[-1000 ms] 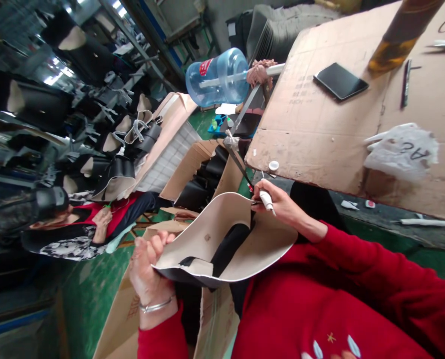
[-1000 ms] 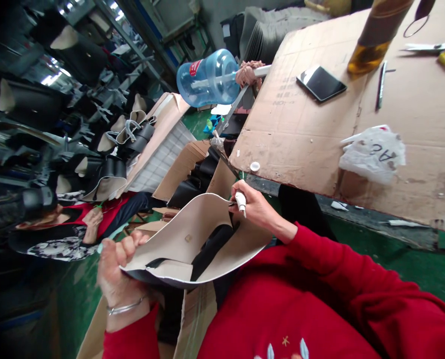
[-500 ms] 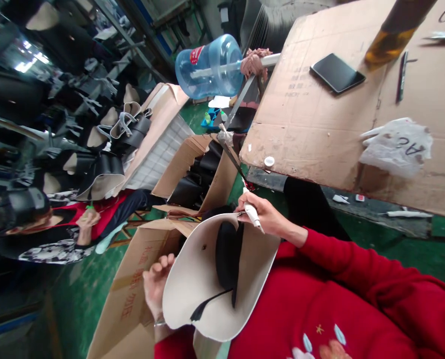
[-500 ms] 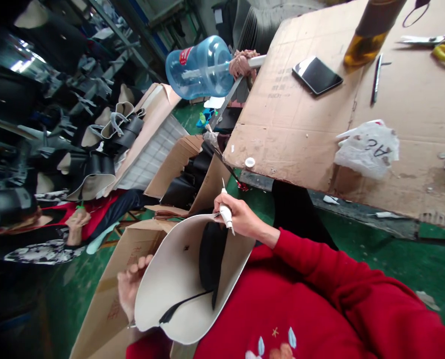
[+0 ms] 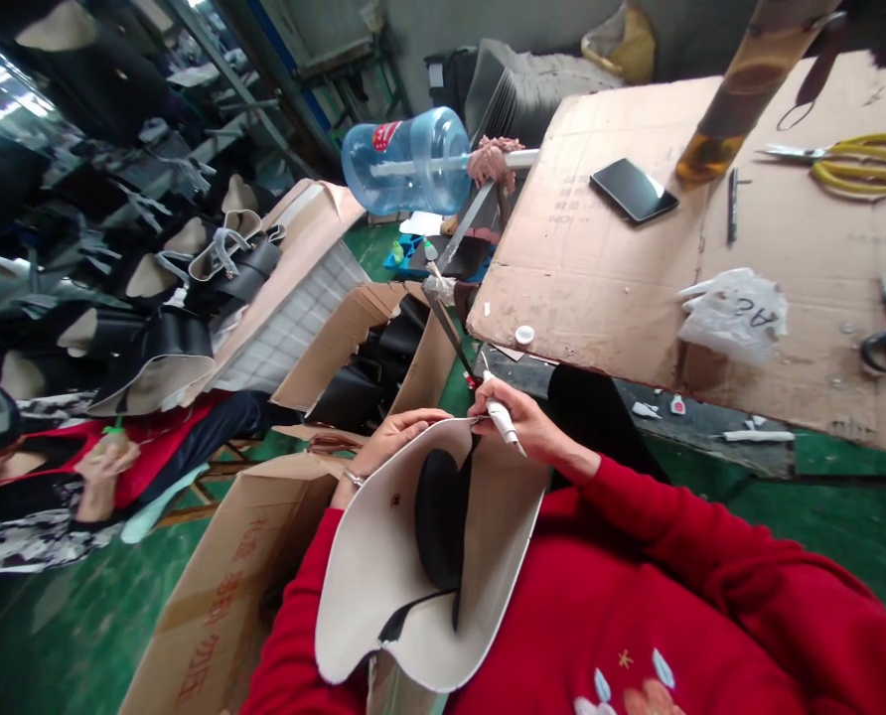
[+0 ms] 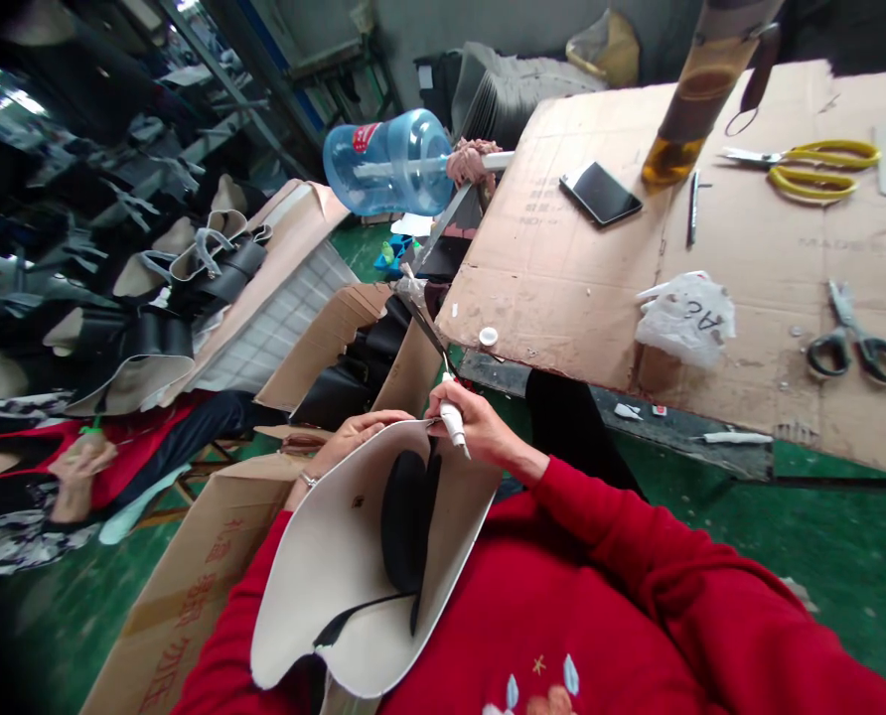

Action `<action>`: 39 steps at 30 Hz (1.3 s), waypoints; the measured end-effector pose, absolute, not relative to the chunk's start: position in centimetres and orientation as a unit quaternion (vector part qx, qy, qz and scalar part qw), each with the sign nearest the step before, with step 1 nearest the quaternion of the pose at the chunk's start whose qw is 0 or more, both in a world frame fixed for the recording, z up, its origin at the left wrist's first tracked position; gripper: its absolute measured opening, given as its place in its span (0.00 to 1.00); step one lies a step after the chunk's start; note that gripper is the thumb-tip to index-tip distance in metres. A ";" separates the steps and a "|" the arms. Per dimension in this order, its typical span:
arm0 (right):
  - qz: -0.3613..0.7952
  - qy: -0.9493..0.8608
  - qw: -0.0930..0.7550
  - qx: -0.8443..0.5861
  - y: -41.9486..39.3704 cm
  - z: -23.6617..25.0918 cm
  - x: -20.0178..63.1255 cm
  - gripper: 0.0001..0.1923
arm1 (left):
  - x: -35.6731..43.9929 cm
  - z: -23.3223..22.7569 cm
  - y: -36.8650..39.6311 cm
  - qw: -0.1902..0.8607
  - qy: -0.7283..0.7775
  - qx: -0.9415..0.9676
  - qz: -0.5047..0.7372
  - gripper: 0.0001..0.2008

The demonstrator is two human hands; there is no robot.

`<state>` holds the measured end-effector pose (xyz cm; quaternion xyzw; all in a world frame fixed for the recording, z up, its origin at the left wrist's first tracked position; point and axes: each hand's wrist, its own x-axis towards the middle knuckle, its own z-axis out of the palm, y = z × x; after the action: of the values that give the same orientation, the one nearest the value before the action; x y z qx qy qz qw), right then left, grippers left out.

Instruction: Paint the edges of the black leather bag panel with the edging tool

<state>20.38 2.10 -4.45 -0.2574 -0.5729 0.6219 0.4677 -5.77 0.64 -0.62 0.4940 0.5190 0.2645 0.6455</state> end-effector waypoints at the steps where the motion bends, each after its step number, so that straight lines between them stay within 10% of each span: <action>1: 0.634 -0.550 0.476 -0.264 2.2 -4.6 20.3 0.19 | -4.9 -0.6 0.6 0.654 0.503 0.503 0.257 0.26; 6: 0.655 -0.487 0.508 -0.275 2.0 -4.7 19.9 0.22 | -1.9 0.7 -0.5 0.612 0.472 0.588 0.238 0.36; 17: 0.588 -0.546 0.526 -0.282 0.6 -3.6 19.2 0.18 | 0.8 0.9 -1.1 0.557 0.568 0.547 0.260 0.31; 24: 0.551 -0.559 0.531 -0.320 0.3 -3.7 19.7 0.15 | 2.3 1.8 -1.1 0.486 0.614 0.561 0.266 0.10; 39: 0.450 -0.583 0.581 -0.347 1.5 -3.1 24.2 0.19 | 3.0 -0.7 -1.6 0.462 0.677 0.444 0.363 0.14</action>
<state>24.18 1.52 -3.06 -0.3470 -0.5828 0.4496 0.5812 3.03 -1.64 -0.67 0.4439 0.6766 0.3633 0.4618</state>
